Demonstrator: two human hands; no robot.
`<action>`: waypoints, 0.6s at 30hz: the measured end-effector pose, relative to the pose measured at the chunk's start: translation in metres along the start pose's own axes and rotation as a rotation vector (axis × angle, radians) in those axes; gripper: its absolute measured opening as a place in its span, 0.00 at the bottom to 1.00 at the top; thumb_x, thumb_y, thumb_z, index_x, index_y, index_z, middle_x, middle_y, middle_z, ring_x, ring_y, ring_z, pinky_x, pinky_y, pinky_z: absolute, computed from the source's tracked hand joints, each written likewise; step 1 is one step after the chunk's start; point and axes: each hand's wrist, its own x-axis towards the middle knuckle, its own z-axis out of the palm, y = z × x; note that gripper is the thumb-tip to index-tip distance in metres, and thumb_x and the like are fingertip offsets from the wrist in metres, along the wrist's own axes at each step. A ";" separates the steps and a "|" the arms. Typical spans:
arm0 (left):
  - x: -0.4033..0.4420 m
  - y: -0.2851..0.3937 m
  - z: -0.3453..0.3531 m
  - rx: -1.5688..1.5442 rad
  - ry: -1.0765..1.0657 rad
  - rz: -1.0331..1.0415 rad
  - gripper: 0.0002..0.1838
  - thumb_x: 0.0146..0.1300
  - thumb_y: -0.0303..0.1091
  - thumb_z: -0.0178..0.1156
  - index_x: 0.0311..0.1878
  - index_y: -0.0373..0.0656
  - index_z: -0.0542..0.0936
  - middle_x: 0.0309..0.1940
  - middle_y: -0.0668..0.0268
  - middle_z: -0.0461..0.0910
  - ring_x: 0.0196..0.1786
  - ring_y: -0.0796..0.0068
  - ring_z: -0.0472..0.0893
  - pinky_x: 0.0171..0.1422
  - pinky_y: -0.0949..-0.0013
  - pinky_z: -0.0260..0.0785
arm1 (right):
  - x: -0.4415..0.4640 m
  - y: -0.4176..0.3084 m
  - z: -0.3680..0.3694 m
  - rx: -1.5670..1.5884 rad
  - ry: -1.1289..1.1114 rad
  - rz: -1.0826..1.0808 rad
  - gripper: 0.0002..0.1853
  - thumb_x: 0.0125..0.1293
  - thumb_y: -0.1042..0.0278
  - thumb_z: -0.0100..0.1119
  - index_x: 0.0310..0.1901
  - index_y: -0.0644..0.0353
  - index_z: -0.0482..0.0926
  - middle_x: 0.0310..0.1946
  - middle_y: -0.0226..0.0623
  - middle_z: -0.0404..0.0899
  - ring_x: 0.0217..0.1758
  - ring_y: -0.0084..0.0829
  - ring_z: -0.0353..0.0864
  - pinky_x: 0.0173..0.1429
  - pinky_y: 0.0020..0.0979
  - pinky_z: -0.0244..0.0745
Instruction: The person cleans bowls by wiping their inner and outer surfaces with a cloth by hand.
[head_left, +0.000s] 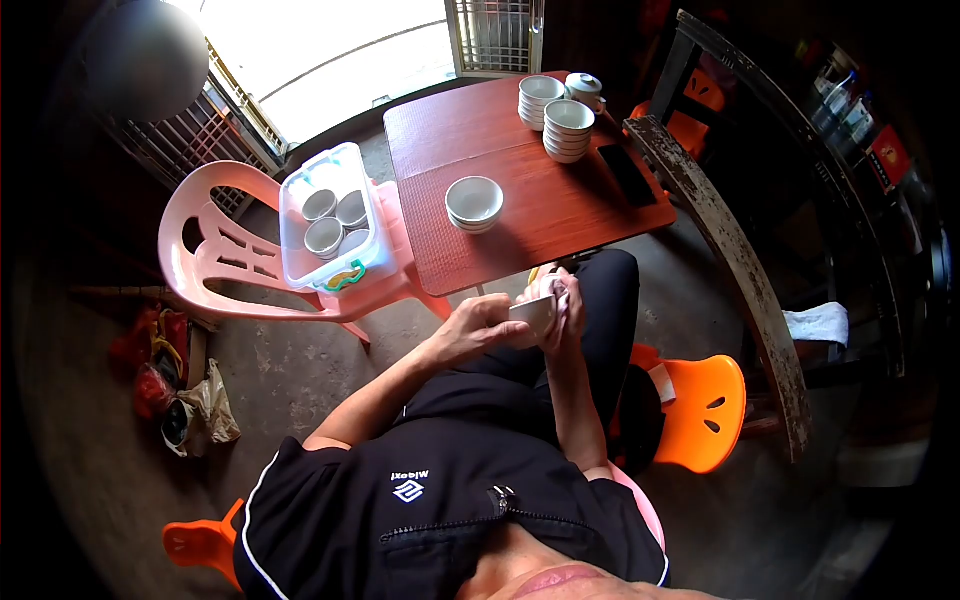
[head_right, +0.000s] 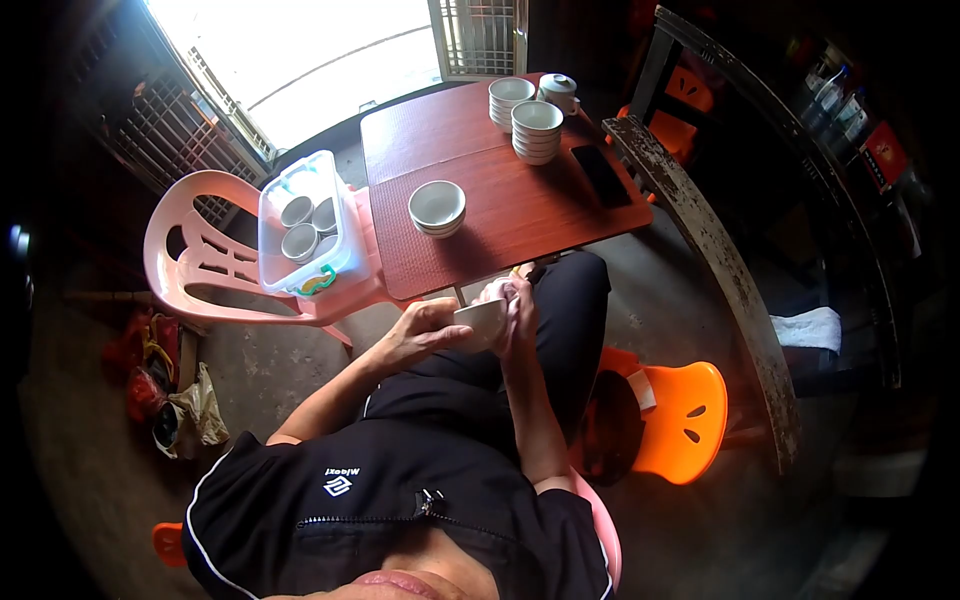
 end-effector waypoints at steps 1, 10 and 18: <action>-0.001 0.002 -0.001 0.040 0.002 -0.028 0.11 0.65 0.37 0.61 0.37 0.38 0.76 0.29 0.77 0.70 0.33 0.89 0.66 0.34 0.78 0.61 | 0.005 0.007 -0.015 -0.313 0.058 -0.171 0.15 0.68 0.58 0.45 0.30 0.62 0.71 0.22 0.34 0.72 0.23 0.29 0.72 0.33 0.30 0.70; 0.000 0.001 0.001 0.294 0.029 0.138 0.10 0.64 0.34 0.62 0.36 0.35 0.76 0.31 0.72 0.70 0.36 0.87 0.69 0.37 0.76 0.63 | -0.023 0.002 0.036 -1.220 0.232 -0.458 0.22 0.70 0.55 0.44 0.21 0.61 0.71 0.20 0.31 0.73 0.24 0.23 0.74 0.26 0.27 0.67; -0.003 0.014 -0.013 0.158 -0.025 -0.008 0.14 0.62 0.38 0.63 0.41 0.36 0.76 0.29 0.73 0.70 0.29 0.87 0.67 0.31 0.79 0.59 | -0.011 0.007 0.016 -0.778 0.106 -0.584 0.12 0.67 0.64 0.47 0.33 0.65 0.73 0.23 0.35 0.73 0.26 0.28 0.74 0.28 0.32 0.68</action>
